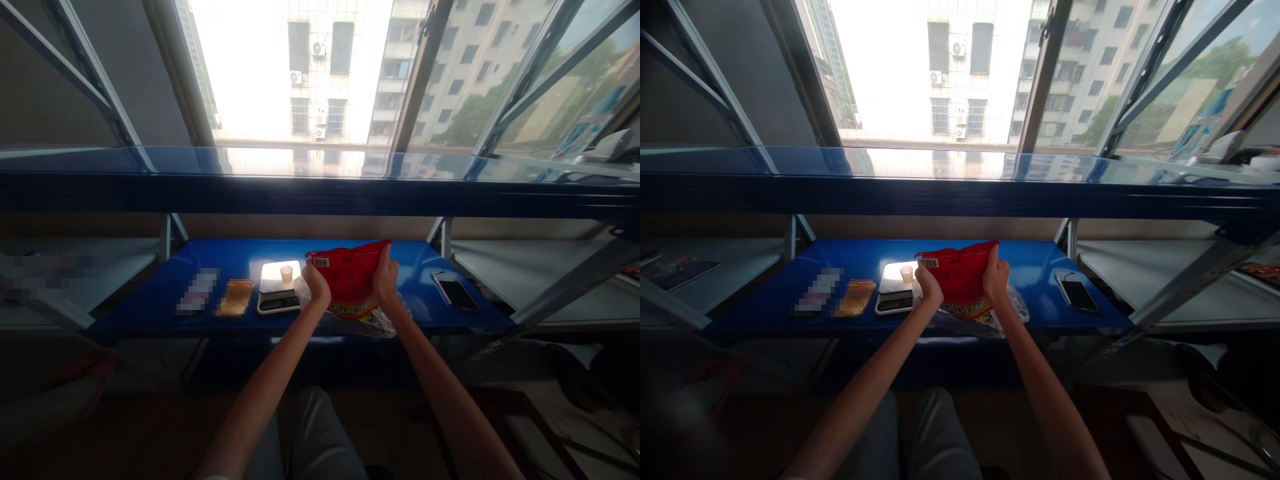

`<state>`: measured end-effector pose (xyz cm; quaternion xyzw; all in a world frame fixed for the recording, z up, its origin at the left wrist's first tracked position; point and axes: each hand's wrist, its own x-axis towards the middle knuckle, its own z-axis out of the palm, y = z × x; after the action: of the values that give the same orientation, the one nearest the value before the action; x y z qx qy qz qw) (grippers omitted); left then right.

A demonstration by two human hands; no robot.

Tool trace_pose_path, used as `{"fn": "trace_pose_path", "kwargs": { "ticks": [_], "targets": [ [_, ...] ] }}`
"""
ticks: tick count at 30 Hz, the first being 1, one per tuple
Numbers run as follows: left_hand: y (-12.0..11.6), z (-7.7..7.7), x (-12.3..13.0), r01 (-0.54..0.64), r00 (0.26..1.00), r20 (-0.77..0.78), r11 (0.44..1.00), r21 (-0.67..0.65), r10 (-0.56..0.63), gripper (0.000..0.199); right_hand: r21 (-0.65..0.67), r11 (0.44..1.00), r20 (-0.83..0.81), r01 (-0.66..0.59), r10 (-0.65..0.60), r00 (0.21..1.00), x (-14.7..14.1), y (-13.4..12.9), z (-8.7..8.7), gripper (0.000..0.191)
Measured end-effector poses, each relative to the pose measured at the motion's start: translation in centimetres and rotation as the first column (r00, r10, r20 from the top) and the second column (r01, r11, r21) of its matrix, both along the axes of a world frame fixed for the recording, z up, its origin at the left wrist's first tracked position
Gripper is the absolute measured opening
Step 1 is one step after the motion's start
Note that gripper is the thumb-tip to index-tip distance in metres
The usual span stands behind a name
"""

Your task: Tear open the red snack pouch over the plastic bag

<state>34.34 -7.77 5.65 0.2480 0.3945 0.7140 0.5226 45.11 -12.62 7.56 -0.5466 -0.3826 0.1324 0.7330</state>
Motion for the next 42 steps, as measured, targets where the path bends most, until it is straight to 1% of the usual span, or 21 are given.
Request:
{"fn": "trace_pose_path", "kwargs": {
  "ticks": [2, 4, 6, 10, 12, 13, 15, 19, 21, 23, 24, 25, 27, 29, 31, 34, 36, 39, 42],
  "targets": [
    [0.1, -0.6, 0.2, -0.037, 0.999, 0.023, 0.999, 0.006, 0.037, 0.04, 0.027, 0.999, -0.011, -0.035, 0.036, 0.999, 0.2, 0.3, -0.2, 0.064],
    [0.1, -0.4, 0.4, -0.069, 0.997, 0.031, 0.997, 0.025, 0.068, 0.04, 0.079, 0.997, -0.051, 0.015, -0.011, 0.999, 0.6, 0.7, -0.3, 0.063],
    [0.0, 0.7, 0.5, -0.074, 0.997, 0.0, 0.996, 0.059, 0.074, 0.041, 0.104, 0.989, -0.086, 0.101, -0.093, 0.992, 1.0, 0.9, -0.6, 0.061],
    [0.1, 3.8, 0.2, -0.033, 0.993, -0.102, 0.983, 0.181, 0.052, 0.049, 0.097, 0.967, -0.094, 0.237, -0.228, 0.969, 1.2, 0.9, -1.4, 0.059],
    [0.2, 4.4, 0.0, -0.05, 0.99, -0.122, 0.981, 0.189, 0.074, 0.053, 0.093, 0.958, -0.089, 0.273, -0.265, 0.96, 0.8, 0.7, -1.9, 0.06],
    [0.2, 4.3, -0.1, -0.064, 0.988, -0.127, 0.982, 0.176, 0.087, 0.054, 0.093, 0.955, -0.076, 0.282, -0.275, 0.958, 0.6, 0.7, -2.1, 0.06],
    [0.4, 3.6, -0.4, -0.071, 0.986, -0.142, 0.988, 0.135, 0.09, 0.056, 0.099, 0.957, -0.011, 0.273, -0.273, 0.962, 0.6, 0.7, -2.5, 0.061],
    [0.8, 1.9, -0.9, -0.001, 0.983, -0.183, 0.995, 0.098, 0.019, 0.055, 0.125, 0.965, 0.178, 0.231, -0.251, 0.951, 1.2, 1.1, -2.7, 0.063],
    [0.6, 1.7, -1.0, -0.016, 0.985, -0.168, 0.993, 0.113, 0.035, 0.057, 0.135, 0.955, 0.184, 0.265, -0.287, 0.94, 1.3, 1.3, -2.8, 0.062],
    [0.0, 1.8, -0.8, -0.047, 0.986, -0.149, 0.989, 0.137, 0.067, 0.059, 0.125, 0.942, 0.146, 0.311, -0.327, 0.934, 1.3, 1.4, -3.0, 0.061],
    [-0.3, 1.9, -0.7, -0.038, 0.986, -0.154, 0.988, 0.148, 0.061, 0.061, 0.114, 0.937, 0.128, 0.33, -0.343, 0.93, 1.4, 1.3, -3.0, 0.06],
    [-0.7, 2.0, -0.5, -0.007, 0.984, -0.173, 0.988, 0.157, 0.034, 0.062, 0.101, 0.934, 0.117, 0.341, -0.352, 0.929, 1.6, 1.3, -3.0, 0.059],
    [-1.1, 2.4, -0.2, 0.092, 0.969, -0.241, 0.982, 0.162, -0.052, 0.064, 0.084, 0.93, 0.119, 0.357, -0.365, 0.923, 2.4, 1.2, -2.8, 0.059],
    [-1.0, 2.9, 0.1, 0.138, 0.954, -0.287, 0.976, 0.17, -0.085, 0.065, 0.091, 0.924, 0.133, 0.373, -0.382, 0.914, 3.2, 1.2, -2.4, 0.06],
    [-0.3, 3.3, 0.1, 0.094, 0.959, -0.28, 0.977, 0.191, -0.037, 0.065, 0.104, 0.917, 0.151, 0.384, -0.397, 0.905, 3.5, 1.2, -2.0, 0.059],
    [0.8, 3.8, -0.3, 0.033, 0.972, -0.233, 0.978, 0.206, 0.017, 0.062, 0.091, 0.921, 0.188, 0.379, -0.389, 0.902, 3.0, 1.2, -1.5, 0.061],
    [1.1, 4.1, -0.7, 0.035, 0.976, -0.216, 0.976, 0.213, 0.012, 0.061, 0.088, 0.93, 0.208, 0.357, -0.368, 0.906, 2.4, 1.0, -1.1, 0.062],
    [0.8, 4.5, -1.0, 0.038, 0.982, -0.187, 0.971, 0.238, 0.007, 0.06, 0.123, 0.937, 0.214, 0.327, -0.347, 0.913, 1.7, 0.8, -0.4, 0.065],
    [0.5, 4.7, -0.9, 0.042, 0.984, -0.177, 0.976, 0.214, -0.003, 0.06, 0.123, 0.942, 0.156, 0.312, -0.329, 0.931, 1.2, 0.7, 0.2, 0.064]
  ]
}}
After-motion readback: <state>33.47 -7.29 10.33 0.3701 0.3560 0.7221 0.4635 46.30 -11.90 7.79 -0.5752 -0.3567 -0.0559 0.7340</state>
